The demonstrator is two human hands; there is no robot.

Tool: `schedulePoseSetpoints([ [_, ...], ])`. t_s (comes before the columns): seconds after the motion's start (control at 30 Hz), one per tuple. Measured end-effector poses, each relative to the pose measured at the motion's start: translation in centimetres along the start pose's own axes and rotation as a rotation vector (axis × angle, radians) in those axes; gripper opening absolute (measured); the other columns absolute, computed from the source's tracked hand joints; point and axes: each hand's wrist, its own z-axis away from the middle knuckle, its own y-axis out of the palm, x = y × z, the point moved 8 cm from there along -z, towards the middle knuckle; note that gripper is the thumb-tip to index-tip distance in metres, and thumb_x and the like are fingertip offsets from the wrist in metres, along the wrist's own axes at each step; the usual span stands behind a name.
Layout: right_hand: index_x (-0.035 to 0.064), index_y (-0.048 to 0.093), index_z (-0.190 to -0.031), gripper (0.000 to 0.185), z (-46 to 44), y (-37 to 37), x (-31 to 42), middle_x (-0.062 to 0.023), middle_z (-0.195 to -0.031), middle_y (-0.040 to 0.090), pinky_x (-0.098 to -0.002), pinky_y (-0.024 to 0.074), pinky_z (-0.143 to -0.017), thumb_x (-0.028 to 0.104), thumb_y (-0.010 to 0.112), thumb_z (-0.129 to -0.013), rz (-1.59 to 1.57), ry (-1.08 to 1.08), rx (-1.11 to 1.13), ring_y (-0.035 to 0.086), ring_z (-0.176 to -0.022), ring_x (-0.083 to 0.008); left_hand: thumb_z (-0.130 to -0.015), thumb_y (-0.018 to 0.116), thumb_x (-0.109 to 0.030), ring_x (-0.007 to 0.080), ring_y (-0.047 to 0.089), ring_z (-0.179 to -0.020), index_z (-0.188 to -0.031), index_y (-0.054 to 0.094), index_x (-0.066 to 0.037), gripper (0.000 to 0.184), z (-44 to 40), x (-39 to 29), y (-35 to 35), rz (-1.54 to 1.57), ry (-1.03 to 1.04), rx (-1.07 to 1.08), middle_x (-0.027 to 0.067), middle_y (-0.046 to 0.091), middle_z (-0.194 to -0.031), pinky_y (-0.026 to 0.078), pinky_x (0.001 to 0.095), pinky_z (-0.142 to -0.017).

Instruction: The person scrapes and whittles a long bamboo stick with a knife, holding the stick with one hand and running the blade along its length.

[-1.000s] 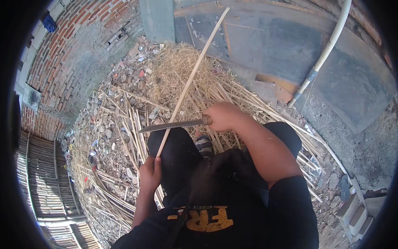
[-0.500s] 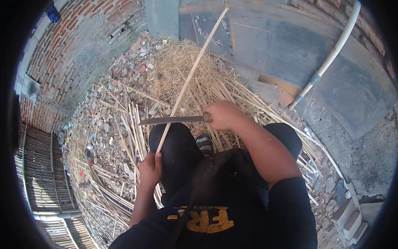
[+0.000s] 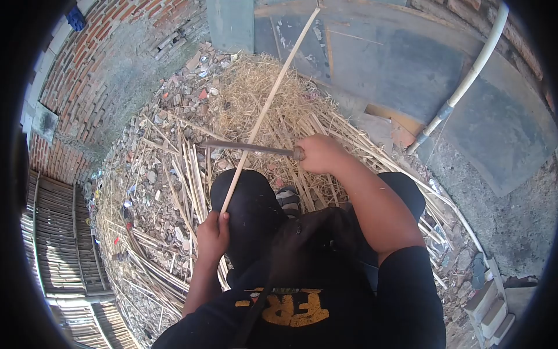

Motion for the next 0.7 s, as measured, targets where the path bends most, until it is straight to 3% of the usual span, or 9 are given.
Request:
schedulePoseSetpoints([
  [0.07,0.0054,0.075,-0.099,0.027,1.1,0.3,2.0,-0.0177,-0.09,0.074,-0.0459,0.0551,-0.078,0.024,0.075,-0.079,0.106,-0.054,0.016,0.071,-0.087,-0.0383,-0.103,0.06,-0.034,0.051,0.066,-0.07,-0.089,0.059,-0.004,0.034,-0.1,-0.2,0.0,-0.006,0.01,0.011,0.027,0.066,-0.071,0.05,0.0588,-0.064],
  [0.17,0.0065,0.073,-0.093,0.024,0.6,0.2,1.8,-0.0183,-0.09,0.072,-0.0484,0.0554,-0.079,0.022,0.071,-0.074,0.043,-0.087,0.064,0.07,-0.089,-0.04,-0.103,0.061,-0.034,0.0506,0.066,-0.069,-0.089,0.06,-0.004,0.033,-0.1,0.0,0.1,-0.007,0.043,-0.019,0.0266,0.066,-0.07,0.05,0.0585,-0.063],
  [0.27,0.0048,0.074,-0.1,0.031,-2.2,0.6,-2.7,-0.0171,-0.084,0.072,-0.0445,0.0546,-0.077,0.027,0.08,-0.078,-0.114,0.018,0.093,0.071,-0.086,-0.0353,-0.103,0.061,-0.033,0.0502,0.066,-0.069,-0.088,0.06,-0.004,0.032,0.2,0.4,0.2,-0.005,0.042,-0.046,0.0264,0.066,-0.07,0.05,0.0582,-0.063],
  [0.37,0.0035,0.073,-0.1,0.032,-2.6,-0.1,-4.1,-0.0174,-0.084,0.072,-0.0444,0.0548,-0.077,0.027,0.079,-0.08,-0.125,0.049,-0.02,0.071,-0.086,-0.0356,-0.102,0.062,-0.033,0.0503,0.066,-0.069,-0.087,0.06,-0.004,0.033,0.0,0.2,-0.1,0.0,0.046,-0.048,0.0263,0.066,-0.07,0.05,0.0582,-0.063],
  [0.5,0.0047,0.073,-0.101,0.032,-1.4,-0.1,-2.4,-0.0185,-0.086,0.072,-0.0466,0.0551,-0.078,0.029,0.078,-0.08,-0.145,0.008,-0.088,0.071,-0.087,-0.0375,-0.102,0.062,-0.033,0.0505,0.066,-0.069,-0.087,0.059,-0.004,0.033,0.1,0.2,-0.2,0.002,0.039,-0.037,0.0265,0.066,-0.069,0.05,0.0583,-0.063],
  [0.7,0.0078,0.074,-0.104,0.034,1.4,1.4,2.9,-0.0193,-0.09,0.072,-0.0504,0.0546,-0.079,0.031,0.078,-0.08,0.126,-0.134,0.082,0.07,-0.09,-0.0405,-0.103,0.063,-0.033,0.0497,0.066,-0.068,-0.087,0.06,-0.004,0.033,-0.1,-0.3,-0.2,0.02,0.047,-0.016,0.0259,0.065,-0.069,0.05,0.0561,-0.061],
])
